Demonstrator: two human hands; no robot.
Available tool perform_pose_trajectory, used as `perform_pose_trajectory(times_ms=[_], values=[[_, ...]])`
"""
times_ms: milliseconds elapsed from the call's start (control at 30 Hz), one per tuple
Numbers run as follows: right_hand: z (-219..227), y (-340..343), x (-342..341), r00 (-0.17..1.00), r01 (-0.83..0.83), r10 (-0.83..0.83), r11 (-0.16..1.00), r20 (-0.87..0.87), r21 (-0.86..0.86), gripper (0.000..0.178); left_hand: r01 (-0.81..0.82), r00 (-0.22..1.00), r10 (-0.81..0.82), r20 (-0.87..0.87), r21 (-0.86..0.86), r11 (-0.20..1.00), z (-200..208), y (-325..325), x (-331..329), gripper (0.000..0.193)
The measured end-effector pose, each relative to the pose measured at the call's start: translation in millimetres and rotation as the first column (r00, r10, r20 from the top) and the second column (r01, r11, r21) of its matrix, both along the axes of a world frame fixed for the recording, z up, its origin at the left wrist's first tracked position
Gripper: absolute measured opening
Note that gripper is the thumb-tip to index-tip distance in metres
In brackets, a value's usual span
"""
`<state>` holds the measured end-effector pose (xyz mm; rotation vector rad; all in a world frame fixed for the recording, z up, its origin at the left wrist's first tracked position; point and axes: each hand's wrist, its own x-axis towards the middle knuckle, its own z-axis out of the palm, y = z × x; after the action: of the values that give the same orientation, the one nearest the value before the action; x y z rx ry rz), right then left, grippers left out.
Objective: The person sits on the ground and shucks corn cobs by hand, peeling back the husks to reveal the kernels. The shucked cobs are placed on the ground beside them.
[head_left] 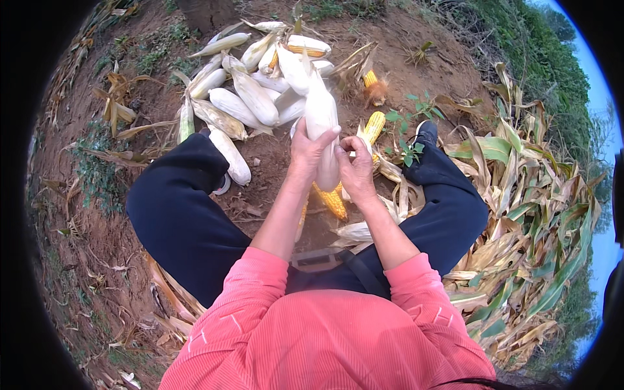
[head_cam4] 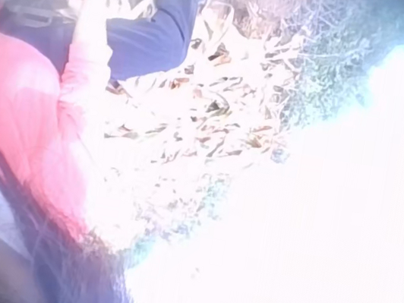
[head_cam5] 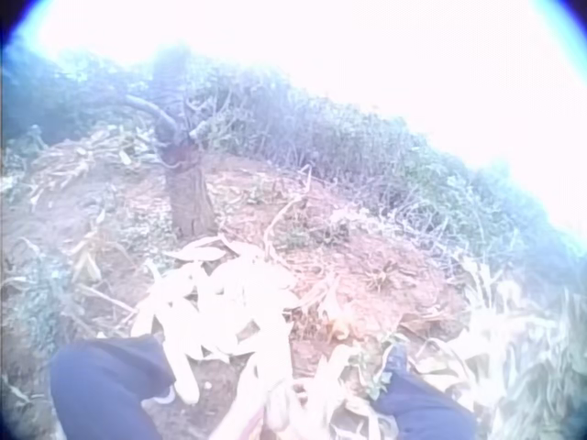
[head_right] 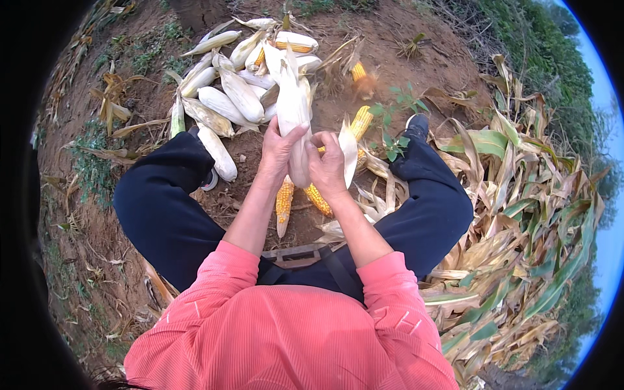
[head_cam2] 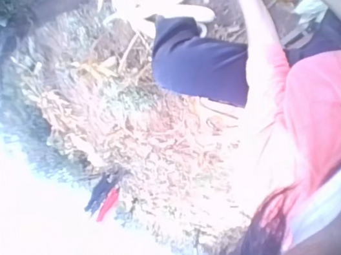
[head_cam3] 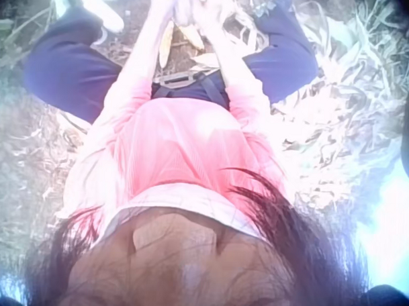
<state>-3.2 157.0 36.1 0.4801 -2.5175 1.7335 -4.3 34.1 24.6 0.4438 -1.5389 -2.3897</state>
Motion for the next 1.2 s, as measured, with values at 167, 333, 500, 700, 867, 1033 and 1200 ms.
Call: perform_pose_trajectory(times_ms=[167, 333, 500, 700, 867, 1033, 1200], values=[[-21.4, 12.0, -18.1, 0.951, 0.163, -0.1, 0.966, 0.292, -0.2, 0.002, 0.06, 0.998, -0.053, -0.036, 0.2, 0.978, 2.2, -2.3, 0.2, 0.054], [-20.8, 6.9, -16.5, 0.884, 0.268, -0.116, 0.92, 0.453, -0.287, 0.005, 0.174, 0.982, -0.129, -0.135, 0.41, 0.895, 3.5, -6.3, 7.0, 0.055], [-13.4, 5.1, -11.6, 0.974, 0.171, -0.115, 0.938, 0.195, -0.302, 0.009, 0.166, 0.986, -0.129, -0.108, 0.515, 0.841, 3.1, -5.9, 5.3, 0.057], [-29.5, 9.1, -18.9, 0.958, 0.241, -0.207, 0.955, 0.196, -0.171, 0.005, 0.132, 0.991, -0.113, -0.078, 0.321, 0.938, -4.5, -3.1, 2.9, 0.061], [-28.9, 15.5, -18.9, 0.927, 0.236, -0.173, 0.959, 0.333, -0.159, 0.015, 0.181, 0.983, -0.166, -0.082, 0.219, 0.959, 15.9, -2.1, 9.2, 0.064], [19.2, 1.8, -16.0, 0.994, 0.11, -0.096, 0.942, 0.06, -0.316, 0.028, 0.246, 0.969, -0.245, 0.016, -0.069, 0.967, 4.1, -1.7, 6.6, 0.069], [15.5, 21.0, -33.6, 0.978, 0.163, -0.094, 0.905, 0.188, -0.393, 0.014, 0.447, 0.894, -0.424, 0.142, -0.304, 0.841, 10.4, 4.5, 9.6, 0.071]])
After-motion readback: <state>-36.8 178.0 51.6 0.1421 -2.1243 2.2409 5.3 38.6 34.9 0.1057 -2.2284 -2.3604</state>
